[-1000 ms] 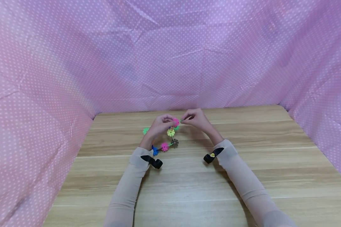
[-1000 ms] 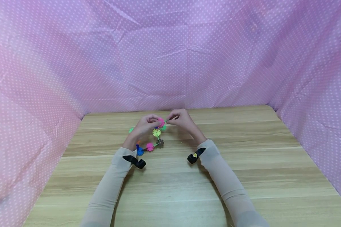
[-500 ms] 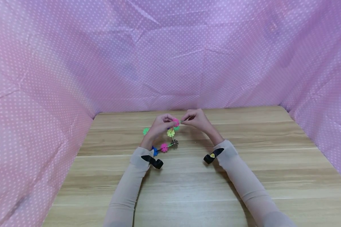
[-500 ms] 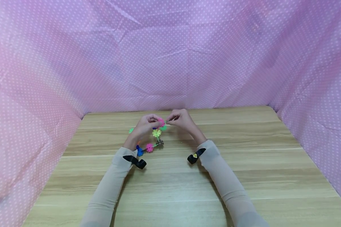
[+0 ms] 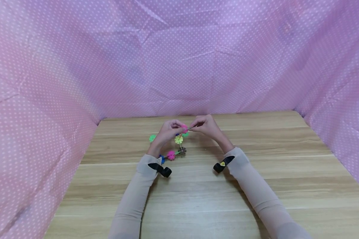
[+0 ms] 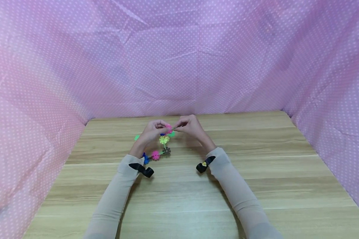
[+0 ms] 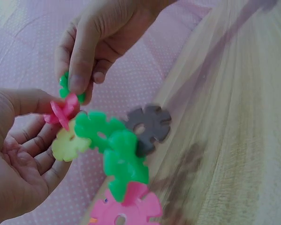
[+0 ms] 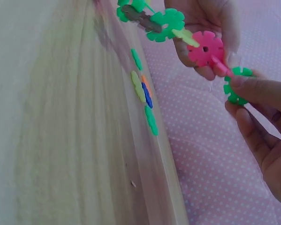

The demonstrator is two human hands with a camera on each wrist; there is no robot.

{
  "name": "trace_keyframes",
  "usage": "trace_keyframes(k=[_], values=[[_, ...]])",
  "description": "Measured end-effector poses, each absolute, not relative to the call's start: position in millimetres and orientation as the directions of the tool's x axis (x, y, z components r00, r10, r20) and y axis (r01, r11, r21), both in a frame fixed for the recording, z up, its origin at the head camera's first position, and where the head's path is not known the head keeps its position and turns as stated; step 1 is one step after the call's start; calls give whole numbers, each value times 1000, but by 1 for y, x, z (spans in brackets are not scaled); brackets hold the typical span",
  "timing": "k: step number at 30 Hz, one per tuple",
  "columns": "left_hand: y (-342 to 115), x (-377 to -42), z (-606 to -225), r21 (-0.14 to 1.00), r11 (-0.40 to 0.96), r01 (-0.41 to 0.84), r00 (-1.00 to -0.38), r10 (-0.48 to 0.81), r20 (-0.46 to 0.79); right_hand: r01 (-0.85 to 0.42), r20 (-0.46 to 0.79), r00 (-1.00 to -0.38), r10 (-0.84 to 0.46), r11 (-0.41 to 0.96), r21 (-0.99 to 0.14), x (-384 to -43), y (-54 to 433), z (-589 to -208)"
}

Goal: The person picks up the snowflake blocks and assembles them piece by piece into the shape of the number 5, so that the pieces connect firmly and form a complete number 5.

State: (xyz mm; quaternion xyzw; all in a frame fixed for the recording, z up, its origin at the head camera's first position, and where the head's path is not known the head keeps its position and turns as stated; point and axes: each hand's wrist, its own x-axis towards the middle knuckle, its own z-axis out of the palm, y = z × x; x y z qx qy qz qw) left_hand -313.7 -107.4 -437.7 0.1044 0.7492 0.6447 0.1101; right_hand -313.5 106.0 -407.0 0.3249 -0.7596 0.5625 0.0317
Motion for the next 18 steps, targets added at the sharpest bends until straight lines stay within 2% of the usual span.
trace_keyframes(k=[8, 18], values=[[-108, -313, -436, 988, 154, -5, -946, 320, -55, -491, 350, -809, -473, 216, -844, -314, 107, -405], [-114, -316, -439, 988, 152, -19, -934, 350, -72, -432, 285, -839, -463, 249, -867, -337, 108, -435]])
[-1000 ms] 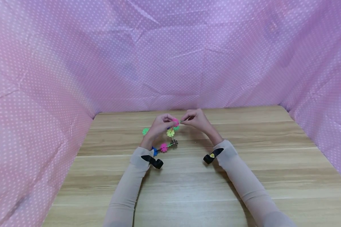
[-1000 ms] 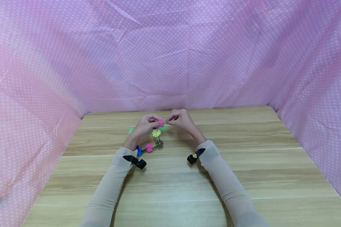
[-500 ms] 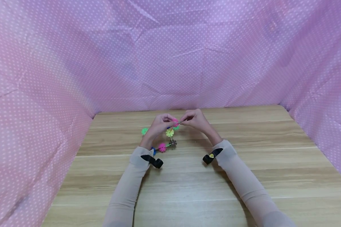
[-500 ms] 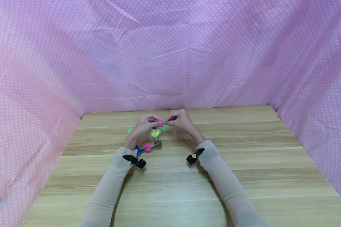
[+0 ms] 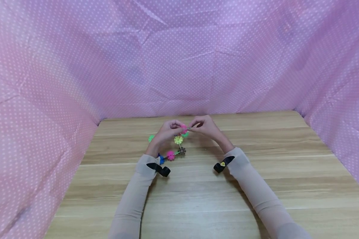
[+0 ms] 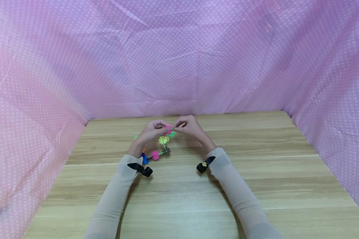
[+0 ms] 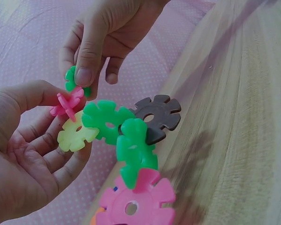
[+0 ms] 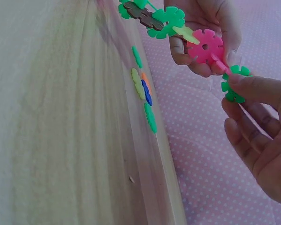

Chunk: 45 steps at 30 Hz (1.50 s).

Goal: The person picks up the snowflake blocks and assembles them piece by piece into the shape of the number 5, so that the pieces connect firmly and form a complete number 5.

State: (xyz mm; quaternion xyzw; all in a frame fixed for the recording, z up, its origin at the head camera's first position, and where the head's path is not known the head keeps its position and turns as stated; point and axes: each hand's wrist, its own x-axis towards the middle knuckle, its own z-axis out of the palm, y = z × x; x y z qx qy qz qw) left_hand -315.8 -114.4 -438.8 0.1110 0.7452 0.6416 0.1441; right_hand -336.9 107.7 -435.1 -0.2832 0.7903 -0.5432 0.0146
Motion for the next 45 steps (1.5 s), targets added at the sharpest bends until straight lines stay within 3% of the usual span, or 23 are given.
trace_keyframes(k=[10, 17, 25, 35, 45], values=[[-123, -313, -435, 984, 163, -76, -940, 318, -126, -338, 135, -838, -529, 309, -889, -341, 112, -434], [-127, -318, -435, 987, 144, -67, -935, 337, -113, -301, -46, -772, -634, 428, -852, -351, 108, -447], [-127, -320, -434, 988, 136, -69, -937, 333, -111, -244, -144, -769, -623, 494, -834, -361, 99, -451], [-128, -318, -434, 982, 169, -86, -932, 335, -139, -323, -131, -726, -675, 502, -802, -371, 94, -457], [-130, -318, -438, 973, 190, -133, -927, 322, -190, -288, -131, -752, -647, 500, -817, -369, 97, -460]])
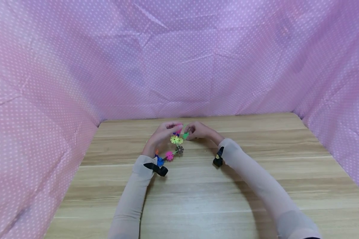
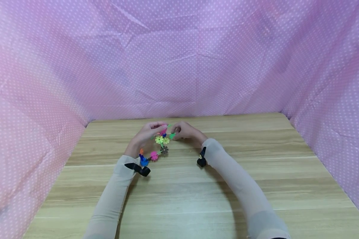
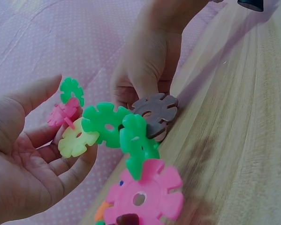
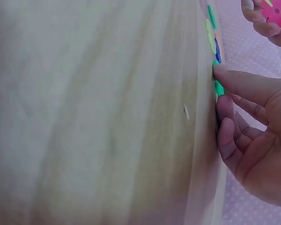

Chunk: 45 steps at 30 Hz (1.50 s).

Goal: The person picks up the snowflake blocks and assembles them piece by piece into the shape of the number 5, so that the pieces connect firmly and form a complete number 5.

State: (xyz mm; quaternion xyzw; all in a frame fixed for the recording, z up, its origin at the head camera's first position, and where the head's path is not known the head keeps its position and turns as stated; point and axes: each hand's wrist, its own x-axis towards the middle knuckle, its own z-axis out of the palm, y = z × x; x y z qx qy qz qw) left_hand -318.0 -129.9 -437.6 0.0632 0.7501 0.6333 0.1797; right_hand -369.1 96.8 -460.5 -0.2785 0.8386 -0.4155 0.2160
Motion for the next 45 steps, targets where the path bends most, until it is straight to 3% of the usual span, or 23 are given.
trace_keyframes(k=[15, 27, 32, 37, 45], values=[[-130, -318, -440, 972, 142, -188, -915, 333, -226, -281, -143, -731, -668, 485, -828, -370, 99, -460], [-129, -318, -439, 988, 108, -111, -923, 358, -143, -247, -162, -732, -662, 480, -842, -369, 104, -459], [-128, -318, -439, 988, 91, -126, -923, 354, -150, -196, -138, -761, -634, 426, -883, -366, 108, -462], [-127, -318, -438, 985, 86, -147, -923, 347, -168, -122, -123, -830, -545, 392, -912, -362, 115, -459], [-126, -318, -438, 986, 93, -142, -926, 340, -165, -128, 9, -895, -446, 238, -963, -359, 125, -442]])
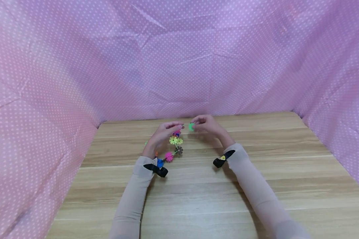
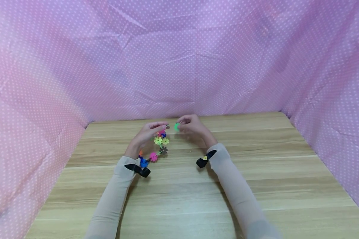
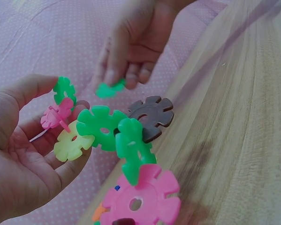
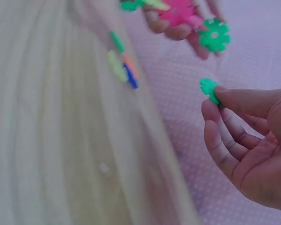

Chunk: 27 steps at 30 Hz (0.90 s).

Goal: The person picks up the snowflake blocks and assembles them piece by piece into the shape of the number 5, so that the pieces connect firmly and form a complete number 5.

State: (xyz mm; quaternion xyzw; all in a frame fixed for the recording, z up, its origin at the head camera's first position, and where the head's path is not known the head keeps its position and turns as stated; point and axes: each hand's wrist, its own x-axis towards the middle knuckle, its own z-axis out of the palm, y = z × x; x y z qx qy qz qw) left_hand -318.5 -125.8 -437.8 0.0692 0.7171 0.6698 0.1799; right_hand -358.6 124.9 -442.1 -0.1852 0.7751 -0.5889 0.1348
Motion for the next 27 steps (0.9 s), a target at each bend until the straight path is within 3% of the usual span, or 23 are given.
trace_keyframes(k=[9, 27], values=[[-127, -318, -441, 987, 96, -129, -929, 336, -154, -126, 80, -912, -403, 88, -988, -351, 120, -429], [-127, -316, -438, 983, 165, -78, -933, 335, -131, -141, 115, -911, -395, 38, -989, -344, 109, -430]])
